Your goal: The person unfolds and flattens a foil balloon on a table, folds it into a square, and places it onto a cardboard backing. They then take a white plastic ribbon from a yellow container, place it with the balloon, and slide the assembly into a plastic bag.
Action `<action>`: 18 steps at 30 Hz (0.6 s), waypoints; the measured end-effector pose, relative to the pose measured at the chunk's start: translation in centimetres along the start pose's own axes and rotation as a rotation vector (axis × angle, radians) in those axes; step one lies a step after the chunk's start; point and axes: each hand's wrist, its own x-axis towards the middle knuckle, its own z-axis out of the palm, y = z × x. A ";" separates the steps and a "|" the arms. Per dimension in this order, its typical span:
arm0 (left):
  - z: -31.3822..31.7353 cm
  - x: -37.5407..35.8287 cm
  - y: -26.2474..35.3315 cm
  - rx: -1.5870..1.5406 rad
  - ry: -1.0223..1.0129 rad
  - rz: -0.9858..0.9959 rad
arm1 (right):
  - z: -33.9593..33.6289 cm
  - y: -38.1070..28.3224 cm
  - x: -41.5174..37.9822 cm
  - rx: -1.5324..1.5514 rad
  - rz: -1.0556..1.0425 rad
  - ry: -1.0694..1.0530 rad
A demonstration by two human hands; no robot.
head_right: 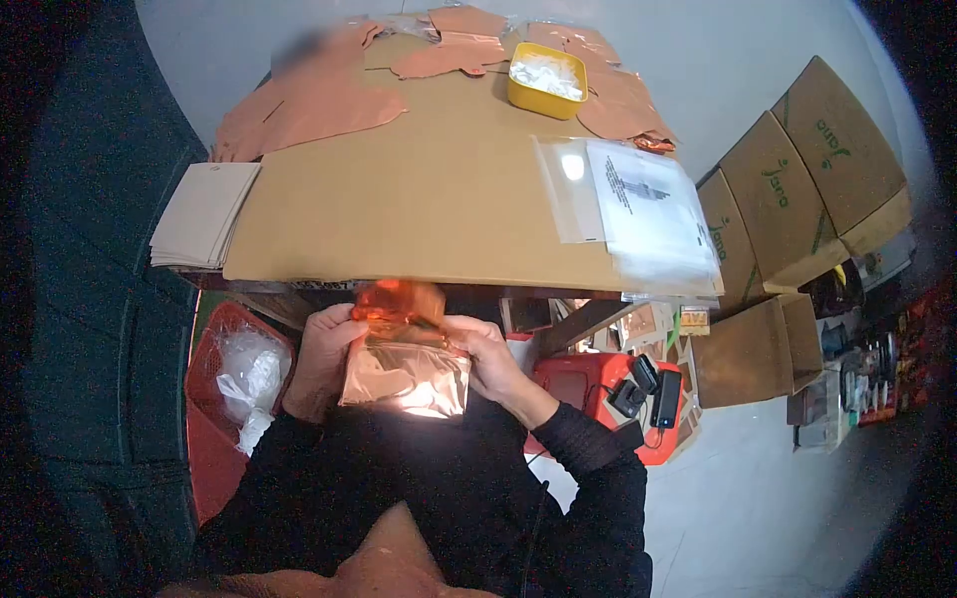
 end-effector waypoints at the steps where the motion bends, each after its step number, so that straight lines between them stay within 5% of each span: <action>1: 0.0 0.0 -0.1 0.005 0.014 0.022 | -0.2 0.0 -0.4 0.042 0.001 -0.008; 4: -0.9 0.2 -0.9 -0.001 -0.015 0.060 | -1.4 0.3 -0.1 0.079 -0.040 -0.175; 5: -1.2 0.2 -1.0 -0.008 -0.037 0.069 | -0.5 0.0 -0.3 0.035 0.015 -0.035; 18: -0.3 0.1 -0.2 -0.007 -0.075 0.075 | 0.3 -2.0 -0.4 -0.145 -0.081 -0.140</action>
